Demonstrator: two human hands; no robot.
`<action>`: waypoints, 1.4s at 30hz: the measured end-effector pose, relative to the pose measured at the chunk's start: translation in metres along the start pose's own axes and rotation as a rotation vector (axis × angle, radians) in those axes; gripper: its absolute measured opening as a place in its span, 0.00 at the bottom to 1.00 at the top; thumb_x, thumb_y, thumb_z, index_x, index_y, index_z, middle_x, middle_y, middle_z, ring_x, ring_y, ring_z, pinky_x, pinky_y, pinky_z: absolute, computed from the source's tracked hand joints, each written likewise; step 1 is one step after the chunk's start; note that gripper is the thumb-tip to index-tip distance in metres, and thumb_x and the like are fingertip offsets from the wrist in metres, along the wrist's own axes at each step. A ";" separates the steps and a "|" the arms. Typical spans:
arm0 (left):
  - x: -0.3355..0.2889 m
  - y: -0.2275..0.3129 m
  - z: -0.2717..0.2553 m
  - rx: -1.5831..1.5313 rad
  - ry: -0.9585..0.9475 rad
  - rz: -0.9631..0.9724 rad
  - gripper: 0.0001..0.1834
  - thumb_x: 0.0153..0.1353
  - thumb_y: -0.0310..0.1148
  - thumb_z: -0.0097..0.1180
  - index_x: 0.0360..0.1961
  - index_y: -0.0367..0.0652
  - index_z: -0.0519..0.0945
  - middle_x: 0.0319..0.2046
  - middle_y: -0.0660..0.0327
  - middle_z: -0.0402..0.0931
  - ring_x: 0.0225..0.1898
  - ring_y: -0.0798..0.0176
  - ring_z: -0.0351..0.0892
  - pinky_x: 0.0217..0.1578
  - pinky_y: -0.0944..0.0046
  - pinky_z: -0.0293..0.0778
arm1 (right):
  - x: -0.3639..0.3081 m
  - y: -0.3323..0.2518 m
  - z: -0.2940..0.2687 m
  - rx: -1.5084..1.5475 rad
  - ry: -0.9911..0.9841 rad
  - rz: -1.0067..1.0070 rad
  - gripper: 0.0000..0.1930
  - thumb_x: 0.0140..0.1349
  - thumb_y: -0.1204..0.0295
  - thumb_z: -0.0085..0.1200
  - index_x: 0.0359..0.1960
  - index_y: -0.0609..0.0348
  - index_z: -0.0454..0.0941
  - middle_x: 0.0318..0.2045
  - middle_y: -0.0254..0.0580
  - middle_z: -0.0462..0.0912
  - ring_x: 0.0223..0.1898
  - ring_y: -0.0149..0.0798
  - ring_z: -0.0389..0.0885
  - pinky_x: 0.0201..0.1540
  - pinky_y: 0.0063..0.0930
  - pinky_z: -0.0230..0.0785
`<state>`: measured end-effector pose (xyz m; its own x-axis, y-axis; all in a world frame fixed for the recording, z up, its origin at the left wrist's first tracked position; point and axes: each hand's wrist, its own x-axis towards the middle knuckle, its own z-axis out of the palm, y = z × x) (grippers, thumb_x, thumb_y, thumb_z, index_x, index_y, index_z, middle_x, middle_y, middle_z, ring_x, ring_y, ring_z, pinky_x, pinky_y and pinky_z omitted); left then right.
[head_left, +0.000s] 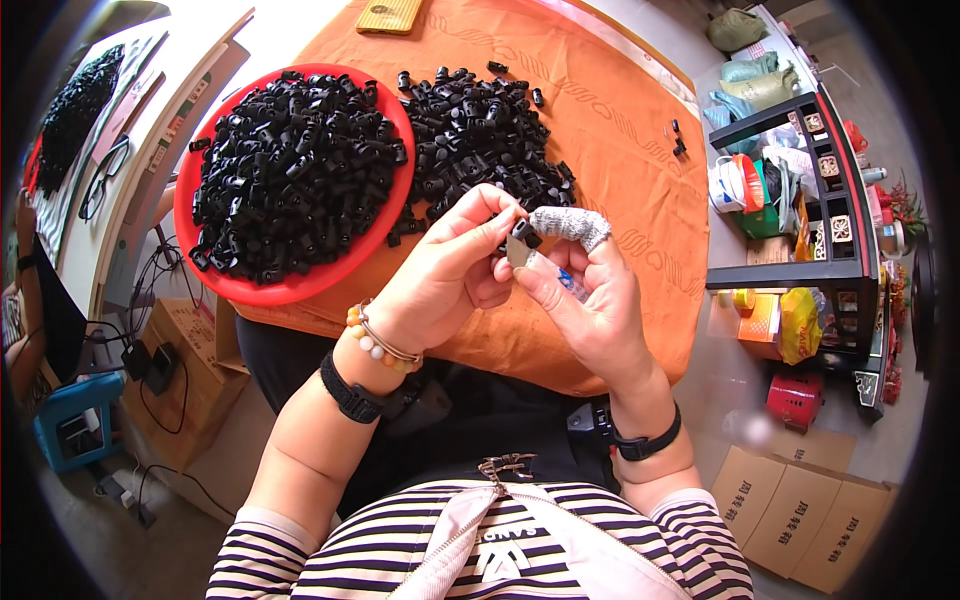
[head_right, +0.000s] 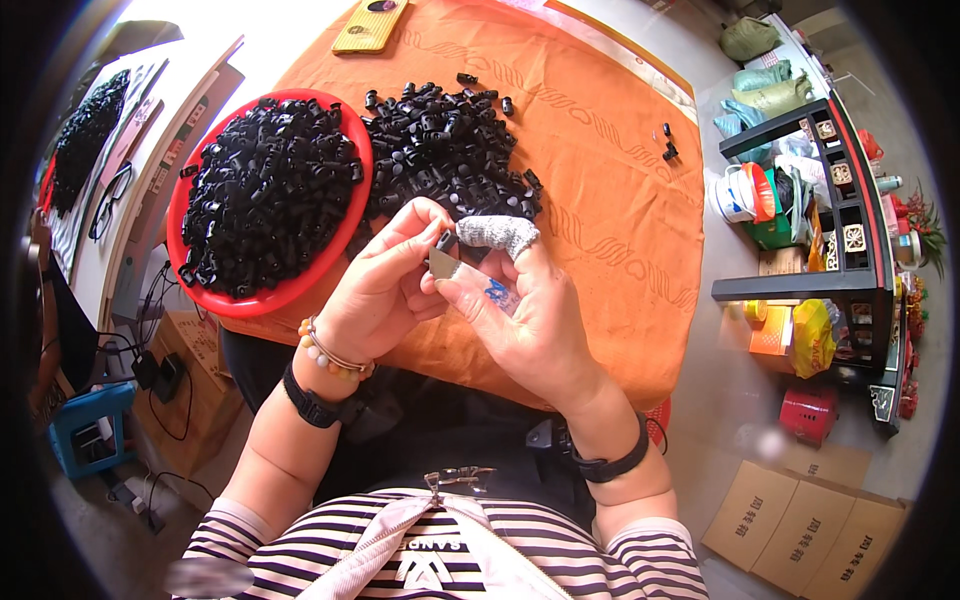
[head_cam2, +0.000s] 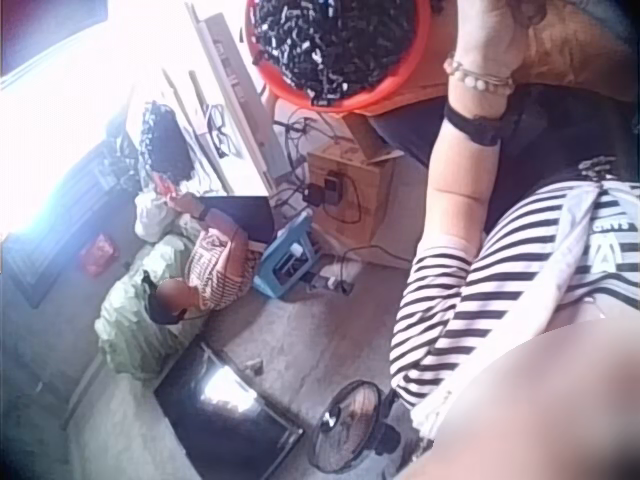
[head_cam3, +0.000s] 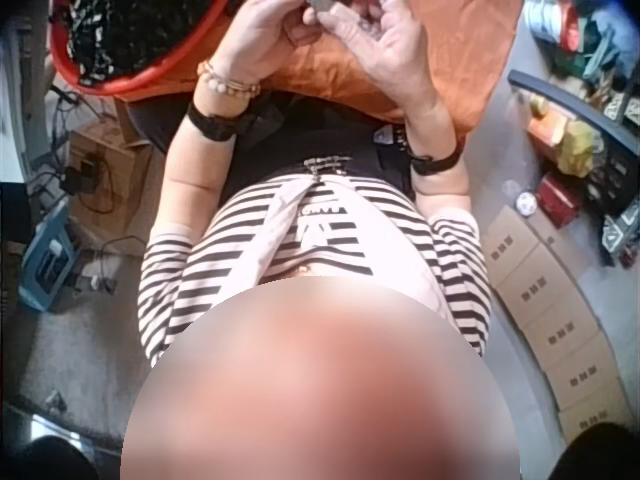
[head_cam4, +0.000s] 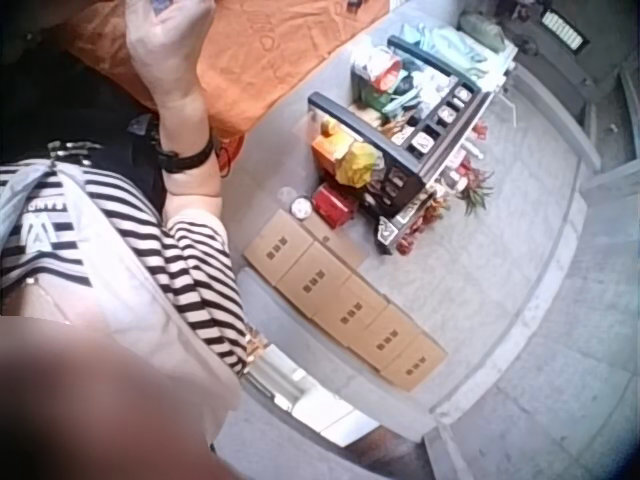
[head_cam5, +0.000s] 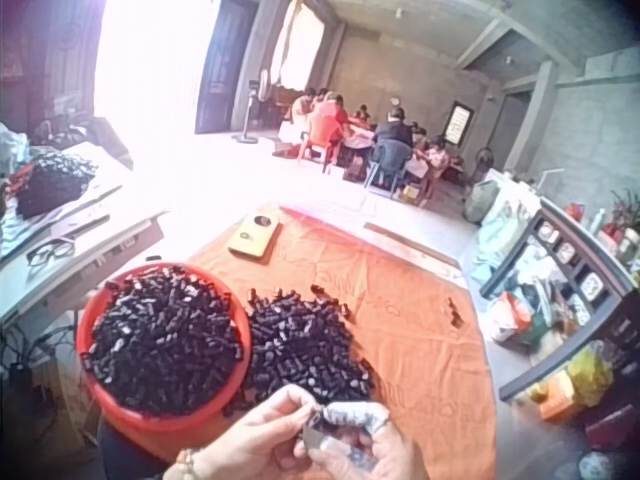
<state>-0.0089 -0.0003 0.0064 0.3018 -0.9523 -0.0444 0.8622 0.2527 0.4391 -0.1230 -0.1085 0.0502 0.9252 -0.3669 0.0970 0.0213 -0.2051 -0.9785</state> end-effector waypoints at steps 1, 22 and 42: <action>0.000 0.000 0.000 0.000 0.000 -0.001 0.05 0.66 0.37 0.46 0.37 0.51 0.69 0.21 0.72 0.65 0.19 0.81 0.58 0.17 0.79 0.51 | 0.000 0.000 0.000 0.003 0.001 -0.007 0.17 0.59 0.79 0.53 0.49 0.65 0.65 0.35 0.42 0.79 0.38 0.27 0.78 0.41 0.20 0.70; -0.001 -0.003 -0.004 0.021 -0.032 -0.024 0.04 0.67 0.35 0.43 0.39 0.50 0.68 0.22 0.71 0.64 0.19 0.80 0.55 0.18 0.78 0.50 | 0.001 0.008 -0.010 -0.149 0.027 -0.053 0.14 0.59 0.76 0.54 0.47 0.62 0.70 0.28 0.39 0.80 0.31 0.24 0.76 0.33 0.19 0.68; 0.002 -0.004 0.001 0.088 0.057 0.059 0.03 0.66 0.35 0.45 0.38 0.50 0.67 0.24 0.72 0.66 0.21 0.82 0.60 0.18 0.79 0.51 | 0.002 0.007 0.000 -0.072 0.071 -0.020 0.16 0.58 0.75 0.55 0.47 0.66 0.68 0.25 0.41 0.79 0.29 0.29 0.80 0.31 0.22 0.70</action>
<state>-0.0117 -0.0033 0.0056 0.3758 -0.9243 -0.0661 0.8038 0.2897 0.5196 -0.1208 -0.1103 0.0436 0.8954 -0.4252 0.1320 0.0102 -0.2767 -0.9609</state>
